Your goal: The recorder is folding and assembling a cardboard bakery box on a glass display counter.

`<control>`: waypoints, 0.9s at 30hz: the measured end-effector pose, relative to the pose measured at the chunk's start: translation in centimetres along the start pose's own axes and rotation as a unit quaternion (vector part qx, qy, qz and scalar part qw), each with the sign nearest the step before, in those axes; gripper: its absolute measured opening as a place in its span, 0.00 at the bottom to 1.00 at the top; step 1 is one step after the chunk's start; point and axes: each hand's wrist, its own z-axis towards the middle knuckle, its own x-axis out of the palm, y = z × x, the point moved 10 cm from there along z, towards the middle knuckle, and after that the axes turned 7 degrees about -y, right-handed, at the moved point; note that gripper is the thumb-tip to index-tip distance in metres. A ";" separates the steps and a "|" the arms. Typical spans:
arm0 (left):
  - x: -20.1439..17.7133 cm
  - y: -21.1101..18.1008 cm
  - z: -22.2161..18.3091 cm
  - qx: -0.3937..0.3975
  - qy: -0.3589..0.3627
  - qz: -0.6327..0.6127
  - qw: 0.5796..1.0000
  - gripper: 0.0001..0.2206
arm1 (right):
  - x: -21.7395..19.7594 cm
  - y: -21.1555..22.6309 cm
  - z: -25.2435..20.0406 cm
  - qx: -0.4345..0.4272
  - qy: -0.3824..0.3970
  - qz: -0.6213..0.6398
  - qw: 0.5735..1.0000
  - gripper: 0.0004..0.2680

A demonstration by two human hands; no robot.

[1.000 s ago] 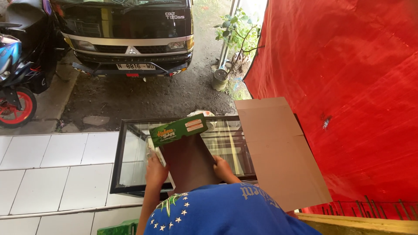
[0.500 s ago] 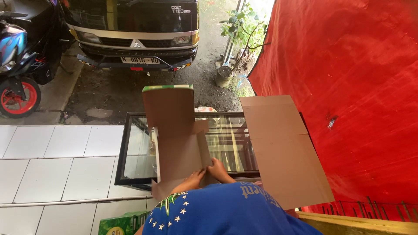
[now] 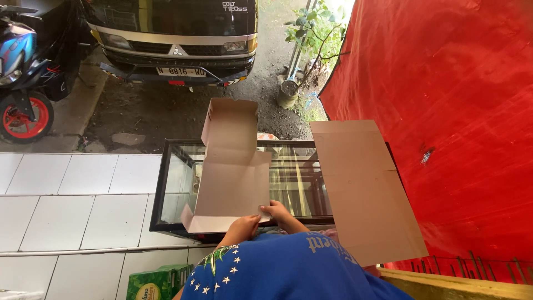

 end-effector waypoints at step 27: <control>-9.7 -2.2 -0.3 -0.122 -0.139 -0.058 0.981 0.10 | 2.6 0.1 -1.6 0.000 0.132 -0.032 0.991 0.12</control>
